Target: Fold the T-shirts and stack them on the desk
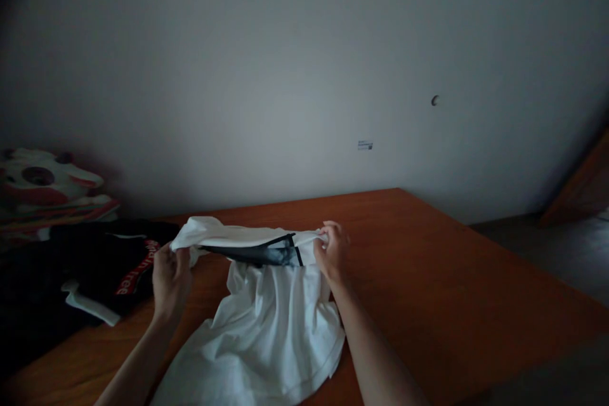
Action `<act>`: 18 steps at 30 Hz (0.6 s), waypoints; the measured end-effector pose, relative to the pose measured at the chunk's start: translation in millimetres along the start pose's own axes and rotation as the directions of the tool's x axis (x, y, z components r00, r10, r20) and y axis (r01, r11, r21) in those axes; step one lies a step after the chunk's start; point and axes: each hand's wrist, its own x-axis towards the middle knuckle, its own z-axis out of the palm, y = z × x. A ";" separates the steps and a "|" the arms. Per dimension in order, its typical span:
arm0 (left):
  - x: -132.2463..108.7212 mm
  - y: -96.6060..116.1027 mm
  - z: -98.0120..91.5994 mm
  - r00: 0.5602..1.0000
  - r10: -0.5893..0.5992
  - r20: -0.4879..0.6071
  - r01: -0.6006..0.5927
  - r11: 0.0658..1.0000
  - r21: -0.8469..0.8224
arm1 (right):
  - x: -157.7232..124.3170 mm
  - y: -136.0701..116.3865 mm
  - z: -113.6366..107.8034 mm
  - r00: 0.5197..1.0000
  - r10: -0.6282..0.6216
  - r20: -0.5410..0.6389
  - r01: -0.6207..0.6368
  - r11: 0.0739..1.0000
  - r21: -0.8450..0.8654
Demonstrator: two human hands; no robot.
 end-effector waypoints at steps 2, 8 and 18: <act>-0.3 -3.8 2.1 0.998 0.043 0.054 -0.043 0.999 0.014 | 0.3 -2.6 -5.0 0.989 0.013 0.148 -0.007 0.999 -0.040; -8.1 -11.1 9.3 0.893 0.211 0.397 -0.312 0.926 0.211 | -4.1 -23.7 -8.8 0.863 0.098 0.496 0.030 0.970 -0.243; -8.2 -5.8 10.2 0.966 0.192 0.175 -0.203 0.978 0.046 | -9.1 -23.6 -0.4 0.744 -0.042 0.667 0.181 0.973 -0.141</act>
